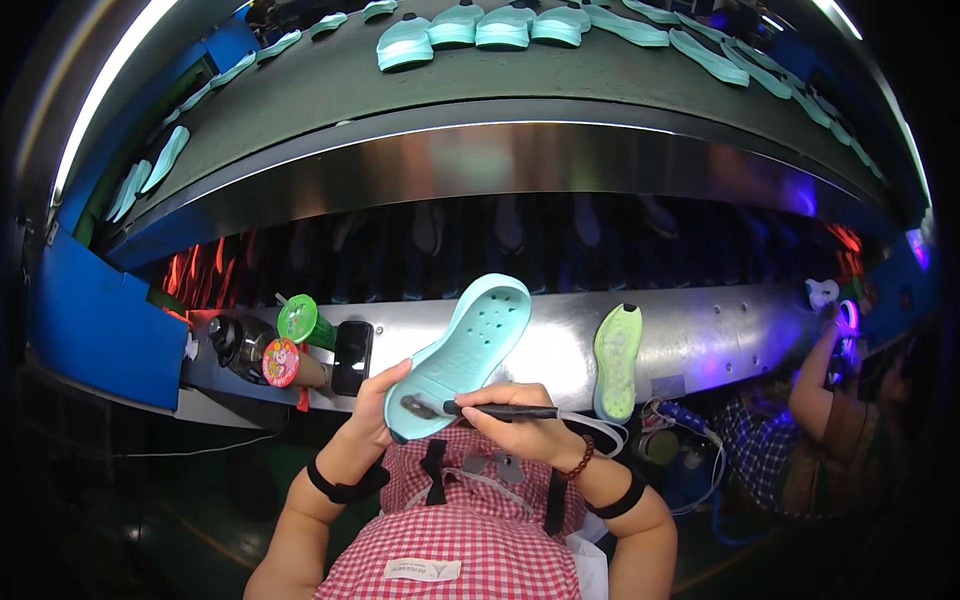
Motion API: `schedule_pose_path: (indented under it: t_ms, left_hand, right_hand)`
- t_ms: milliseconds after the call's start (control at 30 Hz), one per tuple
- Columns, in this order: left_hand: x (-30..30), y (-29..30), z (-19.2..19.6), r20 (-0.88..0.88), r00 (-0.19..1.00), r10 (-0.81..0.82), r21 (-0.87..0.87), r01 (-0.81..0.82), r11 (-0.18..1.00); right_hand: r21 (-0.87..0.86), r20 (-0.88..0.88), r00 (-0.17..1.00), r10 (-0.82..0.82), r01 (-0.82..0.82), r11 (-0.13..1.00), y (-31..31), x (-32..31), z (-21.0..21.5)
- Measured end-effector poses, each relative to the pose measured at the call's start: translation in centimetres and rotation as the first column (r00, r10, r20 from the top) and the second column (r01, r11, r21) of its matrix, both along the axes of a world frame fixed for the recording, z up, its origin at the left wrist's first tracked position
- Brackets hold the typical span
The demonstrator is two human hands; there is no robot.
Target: Applying adhesive or primer to shoe insoles using a brush at a conveyor station.
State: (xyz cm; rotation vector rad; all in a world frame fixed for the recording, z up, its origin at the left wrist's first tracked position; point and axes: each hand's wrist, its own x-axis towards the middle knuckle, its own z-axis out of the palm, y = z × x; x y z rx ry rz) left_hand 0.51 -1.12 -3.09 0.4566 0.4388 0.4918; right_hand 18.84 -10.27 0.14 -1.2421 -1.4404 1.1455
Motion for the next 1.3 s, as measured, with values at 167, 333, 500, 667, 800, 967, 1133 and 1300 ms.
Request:
schedule_pose_path:
  t_ms: [167,333,500,667,800,967,1133,1300]
  left_hand:
    - [0.4,-0.3,-0.3,0.069,0.996,0.062,-0.009,-0.061,0.998]
    - [-0.3,-0.3,-2.2,0.118,0.989,0.085,-0.071,-0.077,0.994]
    - [1.3,-2.3,-0.5,0.056,0.991,0.123,-0.079,-0.118,0.990]
    - [1.6,-1.3,-1.5,0.010,0.976,0.215,-0.070,-0.214,0.974]
    - [0.8,-0.6,-2.4,-0.046,0.972,0.232,0.001,-0.232,0.973]
    - [-2.0,0.5,0.6,-0.124,0.971,0.206,0.224,-0.174,0.959]
    - [-5.6,3.8,12.6,0.035,0.900,0.435,0.598,-0.367,0.712]
    - [-9.0,17.2,18.3,0.564,0.654,0.504,0.168,-0.689,0.705]
  right_hand:
    - [0.386,0.190,0.965,-0.179,0.094,0.918,0.2,-0.3,-1.8]
    - [0.510,0.261,0.897,-0.356,0.185,0.840,1.0,0.2,-2.3]
    - [0.649,0.319,0.688,-0.651,0.342,0.680,4.0,1.3,-4.3]
    - [0.536,0.356,0.812,-0.464,0.229,0.812,3.7,-2.1,-4.0]
    - [0.486,0.308,0.872,-0.380,0.199,0.851,1.7,-3.2,-3.2]
    - [0.093,-0.283,0.959,-0.003,0.031,0.995,-0.6,0.9,-0.1]
    - [0.026,-0.735,0.629,-0.253,0.400,0.916,-1.7,4.5,-0.5]
    - [-0.144,-0.760,0.555,-0.338,0.364,0.920,-0.1,5.4,-3.4]
